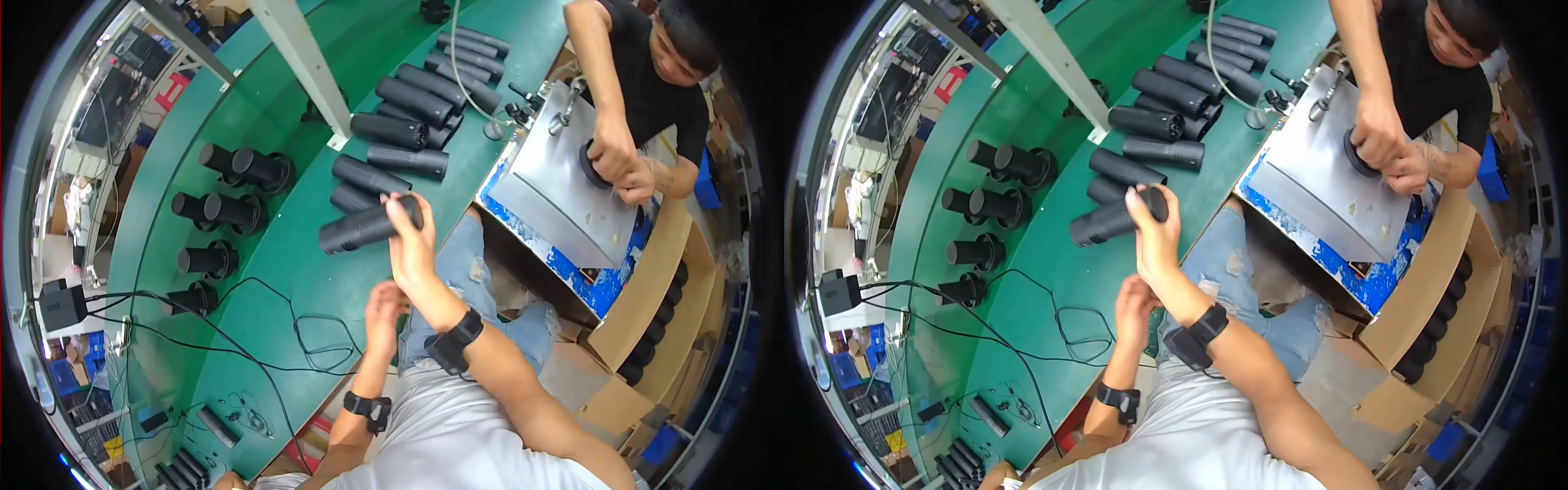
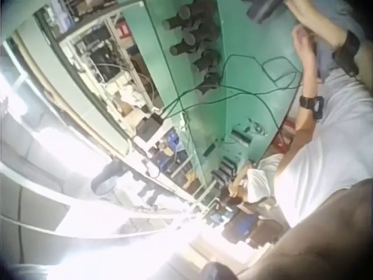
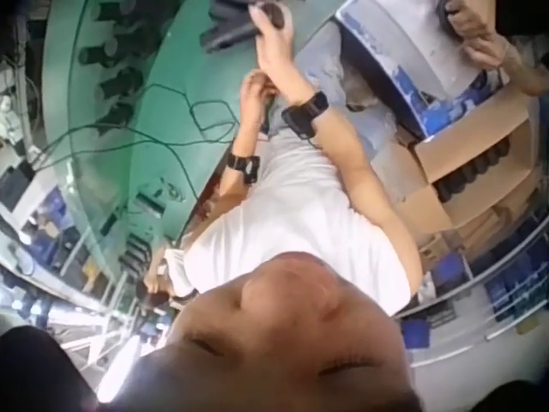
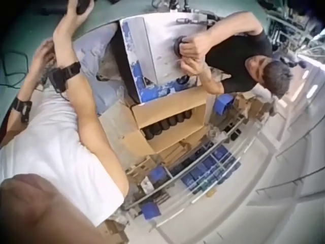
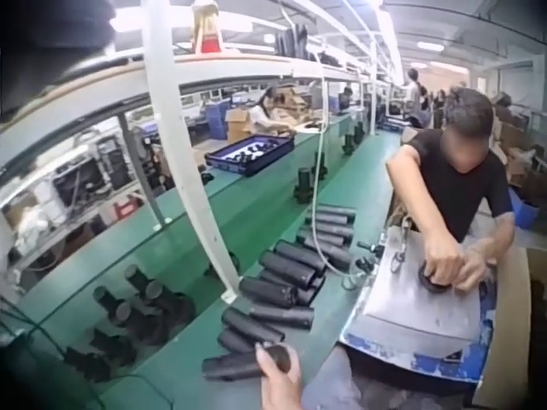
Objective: The person assembles microphones by picking up a body and a base, fitting them together, and pressing the assembly into a machine. After removing the microphone, they slide a shock mount onto the body and set the unit back on the table.
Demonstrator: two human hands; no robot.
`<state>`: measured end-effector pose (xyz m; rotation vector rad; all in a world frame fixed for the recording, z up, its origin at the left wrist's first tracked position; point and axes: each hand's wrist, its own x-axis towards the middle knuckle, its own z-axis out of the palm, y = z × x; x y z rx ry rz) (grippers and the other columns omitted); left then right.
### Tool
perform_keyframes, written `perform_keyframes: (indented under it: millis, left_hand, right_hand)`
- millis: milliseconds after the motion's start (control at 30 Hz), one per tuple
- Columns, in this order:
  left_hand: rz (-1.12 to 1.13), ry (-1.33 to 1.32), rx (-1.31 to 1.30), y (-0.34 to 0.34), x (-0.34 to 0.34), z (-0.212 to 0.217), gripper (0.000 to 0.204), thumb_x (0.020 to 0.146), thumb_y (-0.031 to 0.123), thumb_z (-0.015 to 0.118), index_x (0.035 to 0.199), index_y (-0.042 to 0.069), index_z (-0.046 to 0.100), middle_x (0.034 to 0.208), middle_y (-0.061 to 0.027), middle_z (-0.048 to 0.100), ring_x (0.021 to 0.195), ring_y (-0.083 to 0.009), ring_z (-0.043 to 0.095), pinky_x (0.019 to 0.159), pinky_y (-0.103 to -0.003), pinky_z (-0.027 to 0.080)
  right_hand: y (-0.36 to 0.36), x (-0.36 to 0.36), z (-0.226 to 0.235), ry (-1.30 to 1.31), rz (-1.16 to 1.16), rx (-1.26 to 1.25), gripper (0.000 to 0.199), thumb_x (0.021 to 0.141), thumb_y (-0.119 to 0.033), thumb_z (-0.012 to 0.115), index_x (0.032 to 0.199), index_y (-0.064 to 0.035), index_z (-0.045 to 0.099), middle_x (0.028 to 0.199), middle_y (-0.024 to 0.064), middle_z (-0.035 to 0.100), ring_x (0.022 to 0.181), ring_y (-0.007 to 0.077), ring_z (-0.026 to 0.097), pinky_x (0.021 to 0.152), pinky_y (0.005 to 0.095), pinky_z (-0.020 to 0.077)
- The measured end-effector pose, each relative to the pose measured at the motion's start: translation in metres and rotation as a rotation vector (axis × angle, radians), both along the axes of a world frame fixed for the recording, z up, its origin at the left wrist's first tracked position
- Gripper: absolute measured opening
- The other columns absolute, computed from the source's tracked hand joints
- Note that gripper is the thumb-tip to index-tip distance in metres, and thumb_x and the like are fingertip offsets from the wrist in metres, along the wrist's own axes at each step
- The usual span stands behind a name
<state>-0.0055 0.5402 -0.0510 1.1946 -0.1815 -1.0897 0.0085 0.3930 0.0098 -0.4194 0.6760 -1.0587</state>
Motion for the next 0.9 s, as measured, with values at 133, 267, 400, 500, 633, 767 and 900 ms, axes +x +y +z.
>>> perform_keyframes:
  millis: [133,267,400,500,633,767,900]
  left_hand:
    - [0.265,-0.051,0.029,-0.014,0.035,0.016,0.054,0.097,0.026,0.05,0.142,0.005,0.03,0.142,-0.0164,0.038,0.125,-0.0276,0.046,0.1,-0.039,0.039]
    - [0.163,-0.658,0.035,-0.037,0.066,0.026,0.057,0.09,0.015,0.058,0.141,0.005,0.037,0.147,-0.0195,0.034,0.135,-0.0316,0.036,0.11,-0.039,0.029]
    - [0.247,-1.109,0.212,-0.032,0.048,0.032,0.031,0.082,0.005,0.06,0.113,0.001,0.057,0.12,-0.0152,0.056,0.113,-0.0277,0.052,0.1,-0.038,0.038]
    - [-0.119,-0.687,0.123,-0.026,0.007,0.05,0.029,0.087,0.011,0.06,0.114,0.002,0.055,0.11,-0.0098,0.059,0.107,-0.0181,0.053,0.089,-0.03,0.043]
    - [-0.465,0.009,-0.209,-0.037,-0.081,0.06,0.049,0.085,0.022,0.071,0.122,0.003,0.045,0.099,-0.0066,0.059,0.088,-0.0136,0.057,0.072,-0.026,0.047]
    - [-0.466,-0.169,-0.065,-0.06,-0.106,0.06,0.045,0.079,0.019,0.077,0.111,0.001,0.05,0.091,-0.0048,0.058,0.08,-0.0102,0.056,0.07,-0.025,0.047]
    - [-0.351,-0.15,-0.047,-0.067,-0.118,0.059,0.021,0.085,0.009,0.069,0.098,0.003,0.053,0.085,-0.0035,0.059,0.069,-0.0086,0.058,0.051,-0.021,0.048]
  right_hand:
    - [0.026,-0.063,-0.062,0.834,0.105,-0.864,0.041,0.072,-0.011,0.079,0.108,-0.0036,0.058,0.112,0.0102,0.056,0.101,0.023,0.058,0.087,0.0325,0.0476]
    - [0.03,-0.076,-0.061,0.964,0.376,-1.115,0.039,0.072,-0.017,0.078,0.105,-0.0045,0.062,0.107,0.0125,0.057,0.099,0.0273,0.059,0.082,0.0357,0.0495]
    - [0.003,-0.053,-0.048,0.974,0.302,-0.984,0.035,0.074,-0.022,0.078,0.101,-0.0058,0.062,0.099,0.0095,0.062,0.088,0.0216,0.062,0.074,0.0314,0.0489]
    - [-0.038,-0.06,-0.031,0.679,0.209,-0.551,0.031,0.079,-0.023,0.074,0.101,-0.0056,0.062,0.095,0.007,0.066,0.088,0.0164,0.062,0.072,0.0288,0.0481]
    - [-0.078,-0.071,-0.006,0.803,-0.038,-0.718,0.027,0.08,-0.018,0.072,0.101,-0.005,0.061,0.094,0.0071,0.066,0.087,0.0176,0.062,0.072,0.0297,0.048]
    - [-0.09,-0.1,-0.004,0.998,-0.318,-1.026,0.023,0.075,-0.009,0.068,0.096,-0.0032,0.06,0.088,0.0099,0.063,0.084,0.0222,0.062,0.071,0.0336,0.0479]
    - [-0.089,-0.129,-0.021,1.096,-0.259,-0.959,0.017,0.075,-0.008,0.063,0.09,-0.0033,0.056,0.082,0.0134,0.061,0.08,0.0326,0.061,0.069,0.0396,0.0482]
